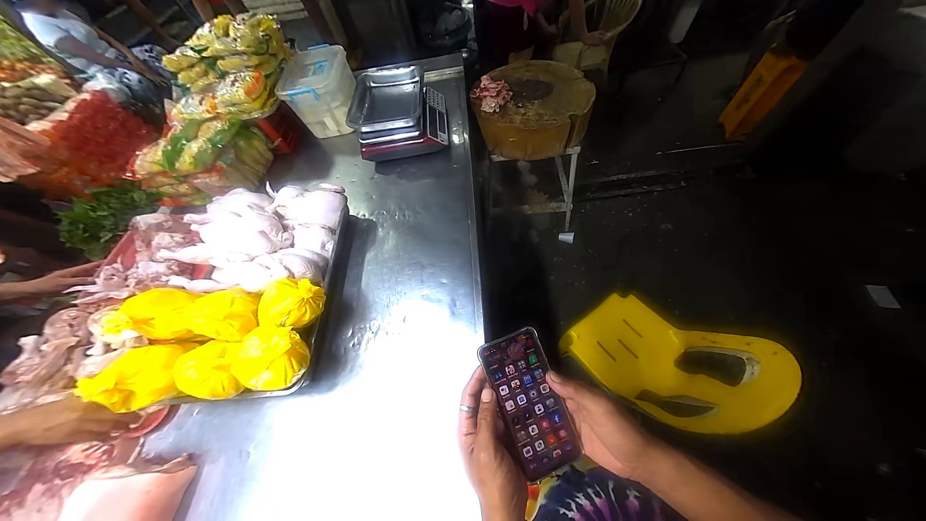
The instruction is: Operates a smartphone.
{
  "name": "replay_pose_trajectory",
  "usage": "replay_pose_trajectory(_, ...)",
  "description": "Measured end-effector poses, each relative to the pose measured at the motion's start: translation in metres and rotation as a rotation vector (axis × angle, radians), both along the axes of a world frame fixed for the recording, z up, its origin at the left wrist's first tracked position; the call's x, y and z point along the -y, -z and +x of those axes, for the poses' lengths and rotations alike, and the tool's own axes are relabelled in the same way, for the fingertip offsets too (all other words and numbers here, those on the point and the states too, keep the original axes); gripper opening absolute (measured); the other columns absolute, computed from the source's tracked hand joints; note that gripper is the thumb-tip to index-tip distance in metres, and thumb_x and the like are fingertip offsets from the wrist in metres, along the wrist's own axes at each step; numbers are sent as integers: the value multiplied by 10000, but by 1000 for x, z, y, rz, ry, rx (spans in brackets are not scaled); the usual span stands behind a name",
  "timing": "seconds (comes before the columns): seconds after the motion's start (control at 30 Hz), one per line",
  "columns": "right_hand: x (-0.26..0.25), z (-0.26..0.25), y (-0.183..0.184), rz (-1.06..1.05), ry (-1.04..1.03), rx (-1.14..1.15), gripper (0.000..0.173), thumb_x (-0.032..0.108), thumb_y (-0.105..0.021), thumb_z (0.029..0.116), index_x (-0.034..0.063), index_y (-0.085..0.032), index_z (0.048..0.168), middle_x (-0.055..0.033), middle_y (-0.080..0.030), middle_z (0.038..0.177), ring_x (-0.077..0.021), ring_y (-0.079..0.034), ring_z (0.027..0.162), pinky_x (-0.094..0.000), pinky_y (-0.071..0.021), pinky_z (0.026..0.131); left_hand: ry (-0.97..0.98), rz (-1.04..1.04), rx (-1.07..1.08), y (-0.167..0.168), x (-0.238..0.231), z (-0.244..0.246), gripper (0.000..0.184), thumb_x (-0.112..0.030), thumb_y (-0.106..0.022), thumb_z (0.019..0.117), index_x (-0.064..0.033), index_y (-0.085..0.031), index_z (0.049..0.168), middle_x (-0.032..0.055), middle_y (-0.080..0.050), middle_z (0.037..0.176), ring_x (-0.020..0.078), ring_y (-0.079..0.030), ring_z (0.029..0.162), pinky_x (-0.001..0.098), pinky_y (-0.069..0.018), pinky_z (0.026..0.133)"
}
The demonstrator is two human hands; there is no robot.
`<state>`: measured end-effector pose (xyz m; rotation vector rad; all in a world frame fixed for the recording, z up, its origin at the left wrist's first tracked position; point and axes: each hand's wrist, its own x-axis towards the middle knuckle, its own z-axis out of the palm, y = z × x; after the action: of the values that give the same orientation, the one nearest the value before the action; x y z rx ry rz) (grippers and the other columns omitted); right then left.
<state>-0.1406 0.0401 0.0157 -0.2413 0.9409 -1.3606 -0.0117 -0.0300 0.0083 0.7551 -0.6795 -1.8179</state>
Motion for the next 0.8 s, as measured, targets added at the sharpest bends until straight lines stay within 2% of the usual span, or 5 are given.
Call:
replay_pose_trajectory(0.33, 5, 1, -2, 61, 51, -109, 378, 348, -537, 1012, 50, -690, 1186, -102, -742, 1104, -169, -715, 1041, -342, -583, 943, 18, -30, 43, 3, -5, -1, 360, -110, -424, 1038, 57, -538, 1335, 180, -713, 1116, 211, -741, 949, 365, -632, 815)
replay_pose_trajectory(0.43, 2, 1, -1, 23, 17, -113, 290, 139, -569, 953, 18, -647, 1204, -111, -743, 1069, -173, -727, 981, -347, -605, 895, 24, -6, 26, 5, -2, -1, 361, -105, -416, 1042, 54, -535, 1343, 184, -707, 1136, 222, -740, 964, 375, -634, 819)
replay_pose_trajectory(0.57, 2, 0, -2, -13, -47, -145, 453, -64, -540, 859, -3, -561, 1307, -111, -717, 1152, -159, -710, 1031, -325, -588, 930, 9, 18, 35, 5, 2, -2, 357, -96, -399, 1040, 49, -538, 1335, 182, -715, 1109, 209, -743, 943, 364, -636, 799)
replay_pose_trajectory(0.63, 3, 0, -1, 3, -42, -141, 438, -74, -525, 866, -5, -570, 1296, -115, -720, 1144, -161, -712, 1021, -325, -590, 922, 0, 19, 38, 5, 3, -2, 354, -87, -393, 1039, 57, -540, 1328, 182, -712, 1110, 209, -742, 940, 361, -635, 800)
replay_pose_trajectory(0.8, 8, 1, -2, 72, 20, -88, 289, 68, -509, 981, 8, -646, 1228, -113, -737, 1081, -171, -722, 985, -341, -598, 907, -17, 18, 51, 6, 4, -3, 356, -74, -380, 1042, 65, -544, 1326, 187, -707, 1126, 213, -739, 948, 365, -633, 808)
